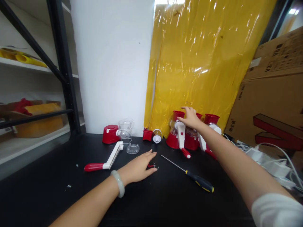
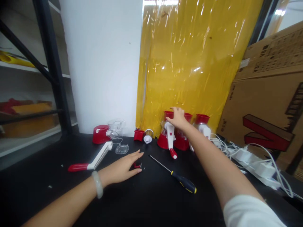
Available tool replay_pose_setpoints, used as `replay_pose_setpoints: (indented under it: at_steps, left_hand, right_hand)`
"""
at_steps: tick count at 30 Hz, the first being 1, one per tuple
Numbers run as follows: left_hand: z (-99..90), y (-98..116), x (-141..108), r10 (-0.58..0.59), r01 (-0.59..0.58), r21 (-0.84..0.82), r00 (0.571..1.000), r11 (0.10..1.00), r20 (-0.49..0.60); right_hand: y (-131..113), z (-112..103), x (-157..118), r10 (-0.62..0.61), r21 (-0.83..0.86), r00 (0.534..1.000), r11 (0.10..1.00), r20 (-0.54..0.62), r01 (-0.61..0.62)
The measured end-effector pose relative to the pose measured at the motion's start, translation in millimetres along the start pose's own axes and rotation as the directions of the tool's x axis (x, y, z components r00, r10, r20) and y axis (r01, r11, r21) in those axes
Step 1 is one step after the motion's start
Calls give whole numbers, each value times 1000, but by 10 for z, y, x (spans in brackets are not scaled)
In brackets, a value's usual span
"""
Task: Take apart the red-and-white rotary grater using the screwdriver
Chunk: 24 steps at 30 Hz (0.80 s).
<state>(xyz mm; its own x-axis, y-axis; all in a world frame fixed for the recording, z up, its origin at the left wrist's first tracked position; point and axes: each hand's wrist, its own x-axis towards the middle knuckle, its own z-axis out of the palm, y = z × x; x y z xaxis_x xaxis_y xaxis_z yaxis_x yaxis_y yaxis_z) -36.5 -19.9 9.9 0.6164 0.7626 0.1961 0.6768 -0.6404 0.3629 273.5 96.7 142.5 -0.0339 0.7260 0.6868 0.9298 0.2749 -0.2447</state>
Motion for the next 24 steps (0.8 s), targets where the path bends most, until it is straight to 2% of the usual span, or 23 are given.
replay_pose_setpoints:
  at_steps: [2, 4, 6, 9, 12, 17, 24]
  left_hand:
    - [-6, -32, 6, 2, -2, -13, 1000, 1000, -17]
    - [-2, -71, 13, -5, 5, -12, 999, 1000, -44]
    - [10, -102, 20, -8, 7, -12, 996, 1000, -88]
    - [28, -119, 33, -22, 21, -8, 991, 1000, -134]
    - [34, -120, 50, -39, 41, 14, 987, 999, -158]
    - [31, -139, 78, -43, 55, 46, 974, 997, -224]
    - [31, -188, 102, -110, 117, 29, 976, 993, -186]
  right_hand:
    - [84, 134, 292, 74, 77, 989, 993, 130, -84]
    - [176, 226, 469, 90, 193, 961, 971, 260, -143]
    - [255, 276, 549, 96, 250, 945, 952, 312, -179]
    - [318, 274, 568, 124, 261, 944, 943, 304, -207]
    - [301, 187, 560, 111, 209, 948, 962, 297, -178]
    - [155, -42, 532, 61, 70, 934, 993, 351, -91]
    - [-33, -223, 453, 57, -213, 933, 977, 357, 21]
